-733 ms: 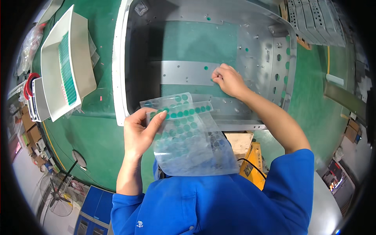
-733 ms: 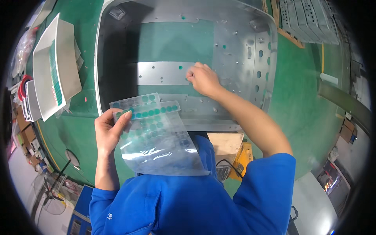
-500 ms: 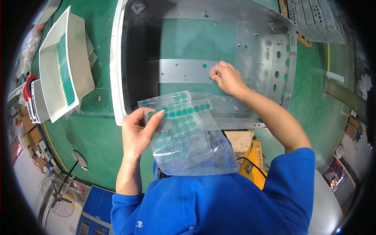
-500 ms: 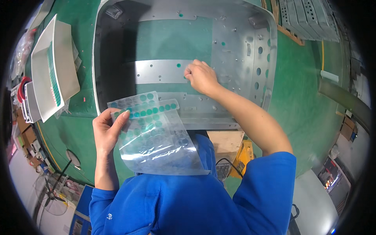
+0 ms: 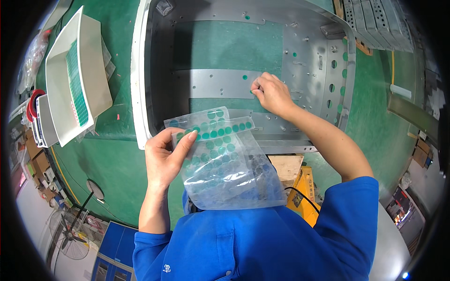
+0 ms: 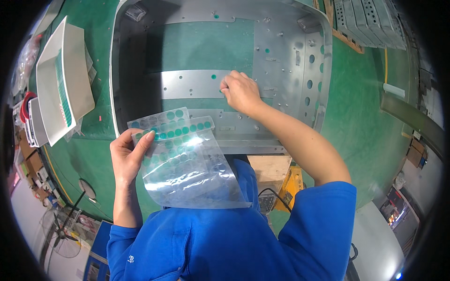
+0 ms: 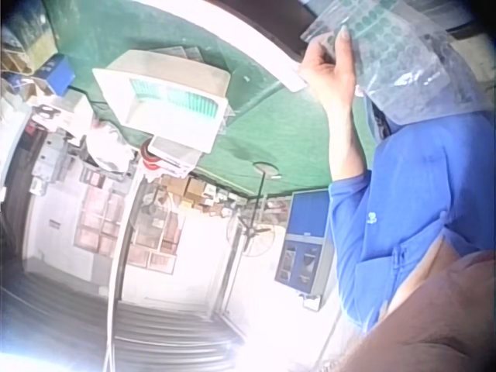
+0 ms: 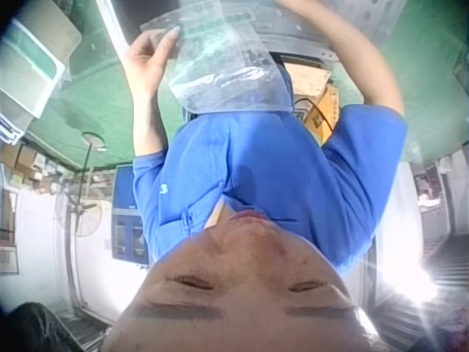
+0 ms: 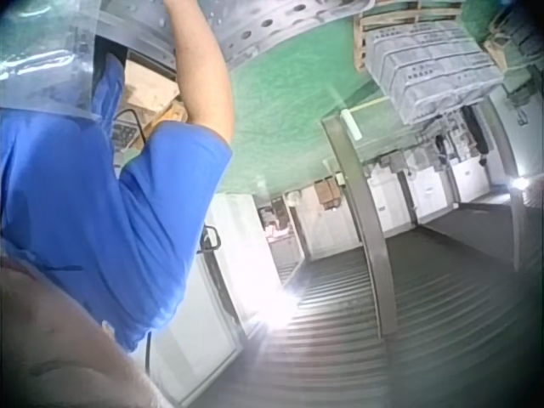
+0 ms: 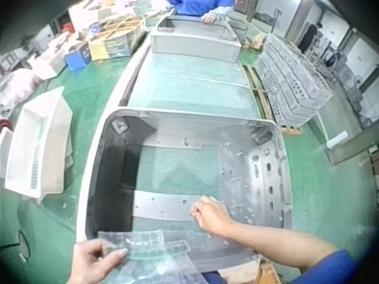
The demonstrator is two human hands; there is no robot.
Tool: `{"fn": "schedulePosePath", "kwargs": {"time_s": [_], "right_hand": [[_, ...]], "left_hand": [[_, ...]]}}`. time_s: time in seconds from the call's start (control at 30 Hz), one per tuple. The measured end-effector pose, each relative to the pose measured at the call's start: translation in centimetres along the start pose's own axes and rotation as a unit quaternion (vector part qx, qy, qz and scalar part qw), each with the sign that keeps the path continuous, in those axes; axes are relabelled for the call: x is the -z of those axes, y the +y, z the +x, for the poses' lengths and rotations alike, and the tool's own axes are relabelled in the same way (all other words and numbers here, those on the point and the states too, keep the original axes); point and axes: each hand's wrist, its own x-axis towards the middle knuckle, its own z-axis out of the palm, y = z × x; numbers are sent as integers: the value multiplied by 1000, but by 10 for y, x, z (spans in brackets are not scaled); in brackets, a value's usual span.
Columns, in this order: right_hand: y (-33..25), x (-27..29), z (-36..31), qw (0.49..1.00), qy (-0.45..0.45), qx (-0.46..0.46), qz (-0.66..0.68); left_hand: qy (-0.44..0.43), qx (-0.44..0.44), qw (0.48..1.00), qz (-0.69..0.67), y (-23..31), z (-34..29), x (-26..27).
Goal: Apply green circular stickers onto pre-drilled holes inside a metal chassis.
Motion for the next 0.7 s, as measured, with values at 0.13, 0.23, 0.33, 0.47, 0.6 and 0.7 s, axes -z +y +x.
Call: {"fn": "schedulePosePath", "kwargs": {"time_s": [0.13,0.23,0.33,0.47,0.6,0.7], "right_hand": [[0,1,-1,999,6,-18,41],[-2,10,7,991,-43,-95,86],[-10,19,15,993,-41,-107,32],[-42,47,21,960,-8,17,280],[-154,95,-34,929,-142,201,277],[-169,93,-49,913,-194,138,330]], "left_hand": [[1,4,1000,-13,0,0,-1],[4,9,1000,-13,-1,0,0],[12,16,999,-40,1,-1,0],[2,2,999,-42,11,-12,6],[-16,-15,999,-41,18,-32,18],[0,-10,993,-118,25,-53,22]]}}
